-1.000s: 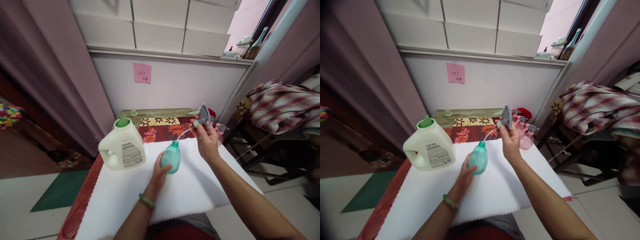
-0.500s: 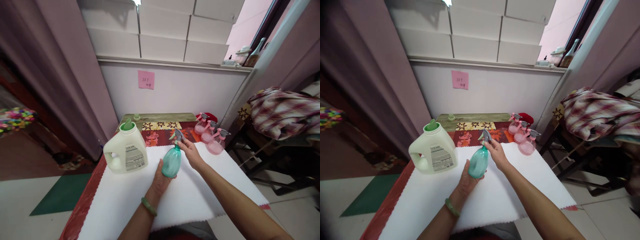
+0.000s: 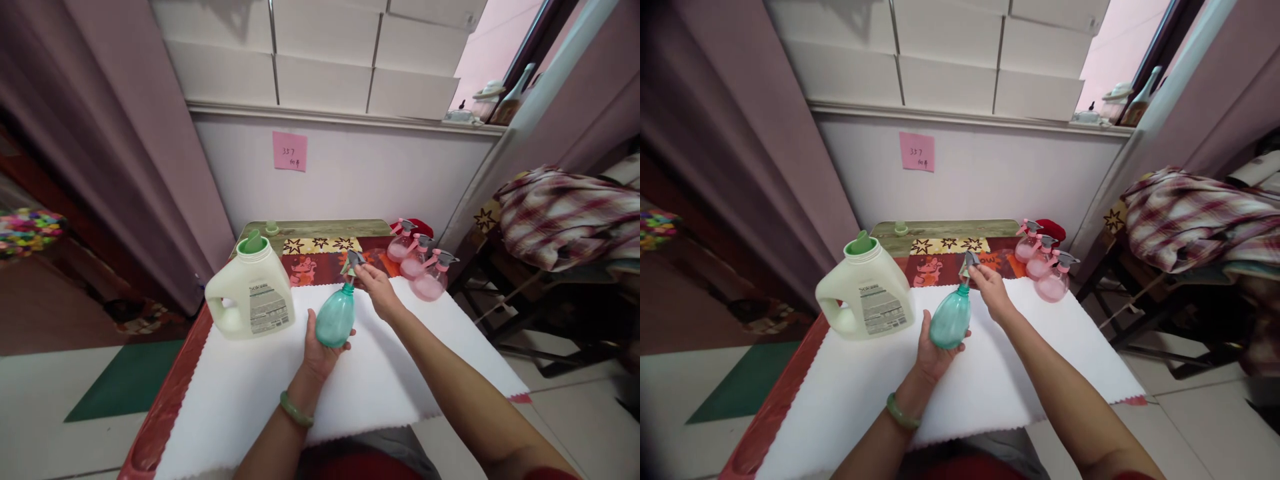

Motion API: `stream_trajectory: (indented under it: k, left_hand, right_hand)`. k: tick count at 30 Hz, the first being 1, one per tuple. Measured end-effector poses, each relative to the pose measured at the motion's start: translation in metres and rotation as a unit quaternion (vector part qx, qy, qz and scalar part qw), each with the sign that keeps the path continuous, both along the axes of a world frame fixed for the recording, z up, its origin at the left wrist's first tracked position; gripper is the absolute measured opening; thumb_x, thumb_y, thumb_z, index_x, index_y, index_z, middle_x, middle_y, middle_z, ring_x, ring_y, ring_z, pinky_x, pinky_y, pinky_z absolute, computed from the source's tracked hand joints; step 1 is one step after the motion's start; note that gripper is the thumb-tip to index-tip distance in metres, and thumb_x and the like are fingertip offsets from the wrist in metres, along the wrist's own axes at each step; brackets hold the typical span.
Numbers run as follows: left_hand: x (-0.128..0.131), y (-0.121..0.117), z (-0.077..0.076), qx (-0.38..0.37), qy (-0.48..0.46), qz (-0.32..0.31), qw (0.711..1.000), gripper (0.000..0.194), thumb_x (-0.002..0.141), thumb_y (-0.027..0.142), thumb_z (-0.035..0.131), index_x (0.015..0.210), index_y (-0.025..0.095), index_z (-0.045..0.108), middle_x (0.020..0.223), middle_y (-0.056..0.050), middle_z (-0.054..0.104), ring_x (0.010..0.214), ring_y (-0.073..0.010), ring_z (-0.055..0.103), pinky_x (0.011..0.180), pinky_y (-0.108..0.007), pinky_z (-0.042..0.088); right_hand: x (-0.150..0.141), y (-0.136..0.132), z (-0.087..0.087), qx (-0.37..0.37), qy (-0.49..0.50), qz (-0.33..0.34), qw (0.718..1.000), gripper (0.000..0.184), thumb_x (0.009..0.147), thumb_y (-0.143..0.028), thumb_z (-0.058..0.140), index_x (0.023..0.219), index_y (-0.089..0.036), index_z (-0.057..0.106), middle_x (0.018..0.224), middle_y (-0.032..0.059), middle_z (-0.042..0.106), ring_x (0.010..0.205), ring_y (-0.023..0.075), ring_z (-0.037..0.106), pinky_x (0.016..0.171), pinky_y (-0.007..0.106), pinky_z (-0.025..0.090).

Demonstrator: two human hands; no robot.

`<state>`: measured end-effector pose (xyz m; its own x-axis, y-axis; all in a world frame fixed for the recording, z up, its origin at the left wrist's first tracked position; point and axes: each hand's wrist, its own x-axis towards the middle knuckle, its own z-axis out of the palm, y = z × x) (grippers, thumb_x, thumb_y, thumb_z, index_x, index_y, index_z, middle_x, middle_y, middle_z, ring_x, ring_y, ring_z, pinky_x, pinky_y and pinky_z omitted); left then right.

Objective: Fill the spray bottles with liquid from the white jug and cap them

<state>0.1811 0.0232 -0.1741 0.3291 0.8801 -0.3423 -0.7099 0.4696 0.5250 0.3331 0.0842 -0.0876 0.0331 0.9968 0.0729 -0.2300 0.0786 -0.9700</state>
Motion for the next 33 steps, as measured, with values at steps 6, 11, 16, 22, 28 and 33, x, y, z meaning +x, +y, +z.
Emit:
stream_trajectory:
  k: [6,11,16,22,28,33]
  left_hand:
    - [-0.001,0.000,-0.001,0.000,-0.018,0.005,1.000,0.078,0.084,0.084,0.045,0.116,0.018,0.070,0.089,-0.013,0.075,0.076,-0.0266,0.072,0.050,-0.031,0.048]
    - [0.000,0.000,-0.003,-0.005,-0.025,0.007,1.000,0.074,0.085,0.081,0.051,0.118,0.018,0.069,0.094,-0.012,0.076,0.076,-0.0260,0.072,0.050,-0.031,0.050]
    - [0.000,0.000,-0.001,-0.012,-0.035,0.000,0.999,0.069,0.090,0.075,0.050,0.119,0.015,0.068,0.093,-0.012,0.076,0.073,-0.0268,0.073,0.049,-0.032,0.051]
    - [0.000,0.000,-0.002,-0.015,-0.047,0.002,0.999,0.070,0.091,0.075,0.048,0.121,0.014,0.067,0.094,-0.013,0.077,0.074,-0.0281,0.074,0.049,-0.033,0.052]
    - [0.001,0.003,-0.006,-0.013,-0.052,-0.011,0.999,0.073,0.090,0.074,0.051,0.127,0.012,0.065,0.093,-0.015,0.077,0.073,-0.0295,0.075,0.047,-0.032,0.052]
    - [-0.001,0.005,-0.006,-0.007,-0.059,-0.039,0.997,0.080,0.090,0.076,0.048,0.128,0.007,0.064,0.086,-0.018,0.076,0.070,-0.0303,0.074,0.043,-0.031,0.050]
  right_hand:
    - [-0.009,-0.012,-0.022,0.002,-0.002,-0.012,1.000,0.045,0.076,-0.063,0.079,0.092,-0.022,0.075,0.095,0.0047,0.077,0.090,0.0231,0.068,0.090,0.039,0.053]
    - [-0.009,-0.015,-0.036,-0.013,0.062,0.007,0.998,0.043,0.078,-0.060,0.079,0.100,-0.023,0.073,0.101,0.0069,0.078,0.100,0.0258,0.070,0.093,0.040,0.052]
    - [-0.004,-0.012,-0.033,0.008,0.045,0.034,0.998,0.041,0.080,-0.057,0.079,0.103,-0.024,0.072,0.100,0.0058,0.078,0.101,0.0261,0.070,0.093,0.039,0.052]
    - [-0.001,-0.007,-0.039,0.014,0.034,0.065,0.997,0.039,0.085,-0.056,0.075,0.108,-0.026,0.073,0.096,0.0039,0.078,0.098,0.0246,0.070,0.094,0.040,0.051]
    - [0.006,0.000,-0.040,0.020,0.008,0.099,0.995,0.042,0.087,-0.057,0.071,0.111,-0.022,0.076,0.096,0.0048,0.077,0.094,0.0231,0.067,0.093,0.038,0.049]
    - [-0.001,0.001,-0.045,0.044,0.026,0.078,0.996,0.040,0.090,-0.059,0.067,0.102,-0.022,0.076,0.098,0.0057,0.076,0.097,0.0246,0.067,0.094,0.039,0.049]
